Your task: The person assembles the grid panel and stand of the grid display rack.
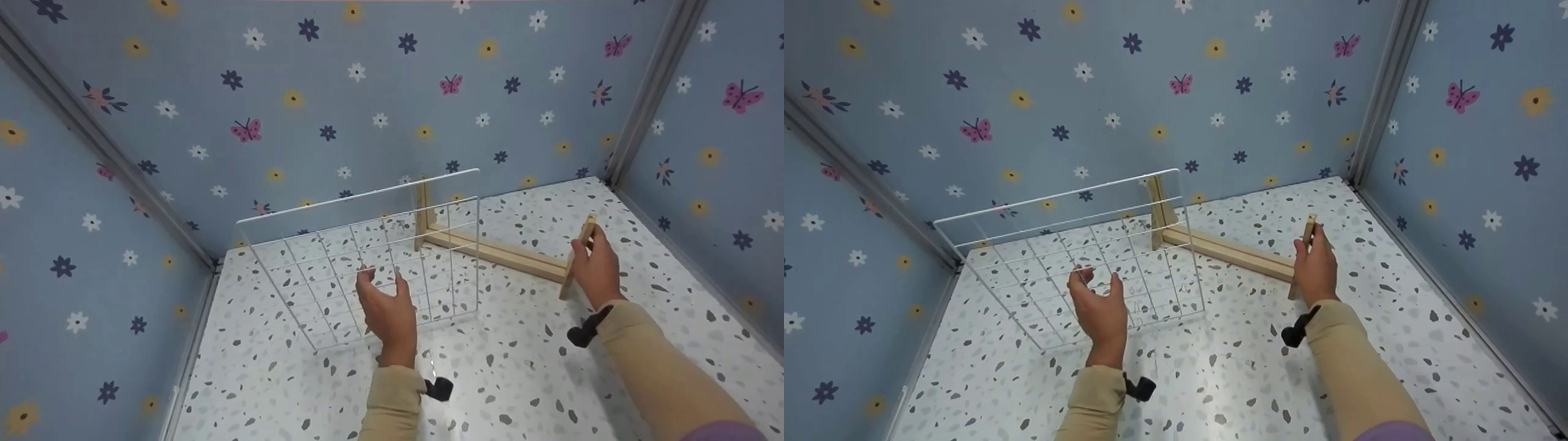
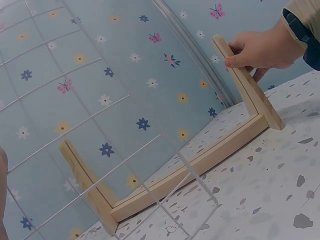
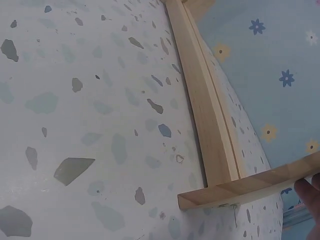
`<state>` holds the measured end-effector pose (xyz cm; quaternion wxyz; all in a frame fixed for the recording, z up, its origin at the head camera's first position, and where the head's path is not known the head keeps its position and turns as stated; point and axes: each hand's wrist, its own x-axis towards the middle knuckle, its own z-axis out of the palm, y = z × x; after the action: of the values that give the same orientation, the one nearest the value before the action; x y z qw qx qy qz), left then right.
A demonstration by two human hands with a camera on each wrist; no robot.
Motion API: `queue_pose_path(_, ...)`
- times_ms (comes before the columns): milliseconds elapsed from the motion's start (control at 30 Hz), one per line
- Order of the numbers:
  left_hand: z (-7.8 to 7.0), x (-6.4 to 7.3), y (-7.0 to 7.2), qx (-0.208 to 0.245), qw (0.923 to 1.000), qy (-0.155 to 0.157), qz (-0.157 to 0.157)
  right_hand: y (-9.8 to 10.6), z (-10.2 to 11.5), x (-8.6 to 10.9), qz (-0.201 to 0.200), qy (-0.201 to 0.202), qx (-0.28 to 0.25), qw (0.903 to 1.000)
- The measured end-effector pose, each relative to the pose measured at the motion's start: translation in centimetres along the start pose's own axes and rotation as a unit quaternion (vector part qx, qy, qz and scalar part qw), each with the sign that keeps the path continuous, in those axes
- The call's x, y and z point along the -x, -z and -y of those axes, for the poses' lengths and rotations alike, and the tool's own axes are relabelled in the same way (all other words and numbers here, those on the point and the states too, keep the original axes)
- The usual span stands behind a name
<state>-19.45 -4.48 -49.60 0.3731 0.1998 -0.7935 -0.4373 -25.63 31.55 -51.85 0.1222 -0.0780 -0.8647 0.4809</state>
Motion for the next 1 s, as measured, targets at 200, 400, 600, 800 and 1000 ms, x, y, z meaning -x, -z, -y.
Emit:
queue_pose_path(200,-0.3,0.2,0.0,-0.001,1.0000,0.001,0.003,-0.3,0.3,-0.5,-0.003,0.010,0.026,0.9996)
queue_pose_path(400,-0.3,0.3,-0.1,-0.002,1.0000,-0.003,0.008,-0.8,0.6,-1.1,-0.003,0.020,0.050,0.9986)
queue_pose_path(600,-0.3,0.3,0.0,0.007,0.9999,-0.013,0.003,-2.0,1.1,-1.6,0.006,0.025,0.052,0.9983)
queue_pose_path(800,-0.4,0.1,0.0,0.021,0.9997,-0.011,-0.005,-3.0,1.6,-1.8,0.013,0.038,0.046,0.9981)
queue_pose_path(1000,-0.5,0.0,0.1,0.015,0.9997,-0.018,-0.007,-3.1,2.2,-1.7,0.032,0.027,0.043,0.9982)
